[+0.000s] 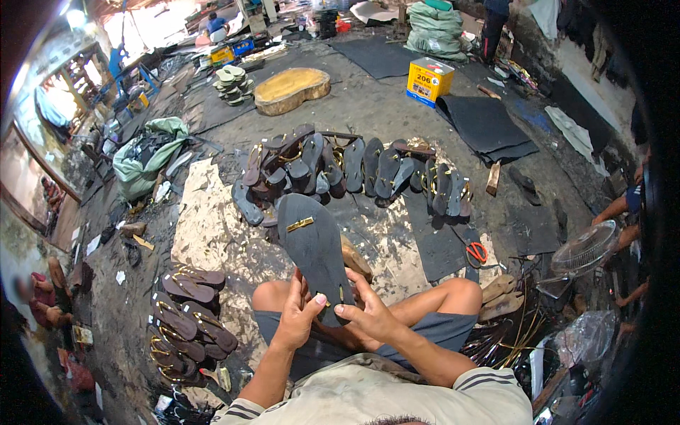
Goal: The person sits on the floor and repeatedly picks up a sandal sole and a strap, then presses the strap onto the sole using a wooden block. They continue this process for multiple sandals, stacking the finished ones nearby.
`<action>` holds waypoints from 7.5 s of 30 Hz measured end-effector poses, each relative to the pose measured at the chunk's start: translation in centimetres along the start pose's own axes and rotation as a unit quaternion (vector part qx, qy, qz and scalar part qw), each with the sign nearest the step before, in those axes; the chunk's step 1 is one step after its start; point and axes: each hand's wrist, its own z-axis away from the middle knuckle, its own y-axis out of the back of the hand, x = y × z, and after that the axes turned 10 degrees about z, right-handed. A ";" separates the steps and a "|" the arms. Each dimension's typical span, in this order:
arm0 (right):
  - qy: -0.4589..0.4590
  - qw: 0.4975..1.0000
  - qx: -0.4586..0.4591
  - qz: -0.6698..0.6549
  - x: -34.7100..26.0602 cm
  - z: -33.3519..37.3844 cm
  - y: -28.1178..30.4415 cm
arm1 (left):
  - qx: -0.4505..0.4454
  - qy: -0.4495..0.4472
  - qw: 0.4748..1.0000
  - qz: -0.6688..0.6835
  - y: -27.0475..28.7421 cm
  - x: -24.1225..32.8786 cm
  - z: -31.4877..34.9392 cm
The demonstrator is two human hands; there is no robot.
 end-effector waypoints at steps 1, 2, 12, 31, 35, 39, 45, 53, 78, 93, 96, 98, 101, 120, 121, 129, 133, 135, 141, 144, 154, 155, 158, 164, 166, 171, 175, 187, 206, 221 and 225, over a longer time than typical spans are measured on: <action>-0.034 0.995 -0.014 -0.089 -0.2 -0.1 0.0 | -0.002 -0.007 1.000 -0.024 0.0 0.1 0.2; -0.068 0.982 -0.027 -0.177 -0.4 -0.2 0.1 | -0.006 -0.014 0.999 -0.047 -0.1 0.2 0.3; 0.022 0.995 0.047 0.080 2.7 -1.0 -0.3 | -0.024 -0.053 0.980 -0.188 -0.9 0.4 1.0; -0.041 0.973 -0.018 0.225 0.3 -4.9 -4.8 | 0.225 -0.212 0.946 0.092 3.8 3.0 -0.8; -0.076 0.968 -0.031 0.236 0.7 -5.9 -1.3 | 0.497 -0.197 0.844 0.030 18.9 4.8 -0.4; -0.063 0.910 0.055 0.406 7.3 -8.7 9.4 | 0.442 -0.241 0.863 -0.036 43.3 7.8 16.1; -0.196 0.794 0.047 0.574 12.9 -12.3 23.6 | 0.611 0.104 0.540 -0.570 51.5 9.0 28.0; -0.207 0.676 0.705 0.060 16.6 -17.8 37.2 | 0.637 -0.079 0.530 -0.555 45.8 11.3 26.6; 0.072 0.906 0.404 -0.104 3.3 -7.5 19.3 | 0.152 -0.140 0.970 -0.129 8.7 4.1 0.4; -0.100 0.988 -0.075 0.096 5.6 1.5 4.8 | 0.050 -0.050 0.963 -0.261 3.4 -3.2 2.6; -0.090 0.985 -0.090 0.115 2.3 -0.1 3.6 | 0.012 -0.018 0.982 -0.186 1.4 -4.7 3.7; -0.102 0.983 -0.115 0.103 1.7 0.1 3.2 | 0.022 0.013 0.983 -0.180 1.8 -4.3 4.4; -0.112 0.982 -0.117 0.101 2.4 0.6 3.1 | 0.049 0.009 0.966 -0.254 1.5 -3.6 4.0; -0.097 0.993 0.049 -0.043 5.8 -9.3 10.8 | 0.024 0.070 0.946 -0.317 0.9 -3.7 1.7; -0.005 0.949 0.160 0.273 9.2 -11.7 14.4 | 0.044 0.057 0.975 -0.212 2.3 -3.8 1.6; -0.209 0.876 0.167 0.402 18.1 -11.5 21.2 | 0.176 -0.088 0.967 -0.163 5.7 -0.5 -2.1; -0.079 0.981 0.178 0.022 9.0 -9.5 11.3 | 0.220 -0.128 0.952 -0.168 8.1 0.7 -4.3; -0.030 0.982 0.177 0.053 6.7 -5.6 8.1 | 0.230 -0.143 0.936 -0.223 8.6 0.8 -4.9; 0.003 0.978 0.119 0.172 0.4 -1.2 0.1 | 0.225 -0.211 0.841 -0.444 6.1 0.5 -4.7; 0.109 0.922 0.198 0.314 0.8 -1.6 -1.3 | 0.163 -0.271 0.794 -0.520 2.5 -0.1 -2.0; 0.265 0.888 0.174 0.332 -0.2 -0.6 -3.7 | -0.059 -0.199 0.943 0.261 3.1 7.8 -7.3; 0.268 0.894 0.188 0.306 0.0 -0.4 -4.4 | -0.086 -0.198 0.938 0.272 2.7 7.7 -7.2; 0.255 0.893 0.200 0.313 0.3 -0.2 -4.7 | -0.042 -0.173 0.930 0.321 2.7 6.0 -7.2; 0.238 0.837 0.124 0.477 2.9 -2.5 -3.4 | 0.180 -0.140 0.972 -0.064 7.1 -2.8 -2.9; 0.233 0.833 0.088 0.495 4.5 -1.2 -3.0 | 0.202 -0.117 0.967 -0.099 5.8 -4.2 -1.3; 0.151 0.935 -0.050 0.316 1.8 1.1 0.1 | 0.168 -0.063 0.979 0.099 1.8 -0.7 4.6; -0.063 0.972 -0.164 0.155 5.5 3.2 -0.3 | 0.156 0.037 0.973 0.167 -1.2 1.1 8.7; -0.241 0.929 -0.165 -0.227 7.6 8.6 -1.6 | 0.167 -0.002 0.965 0.202 -1.2 0.6 10.8; -0.167 0.941 -0.046 -0.292 4.3 -3.4 -1.0 | 0.154 0.178 0.954 0.185 -0.2 -3.5 10.8; -0.157 0.976 -0.084 -0.127 0.0 -4.3 -1.2 | -0.034 0.180 0.936 -0.301 7.9 -3.8 14.6; -0.115 0.965 -0.119 0.204 1.5 -6.0 1.3 | 0.132 0.070 0.987 -0.067 1.9 2.3 8.7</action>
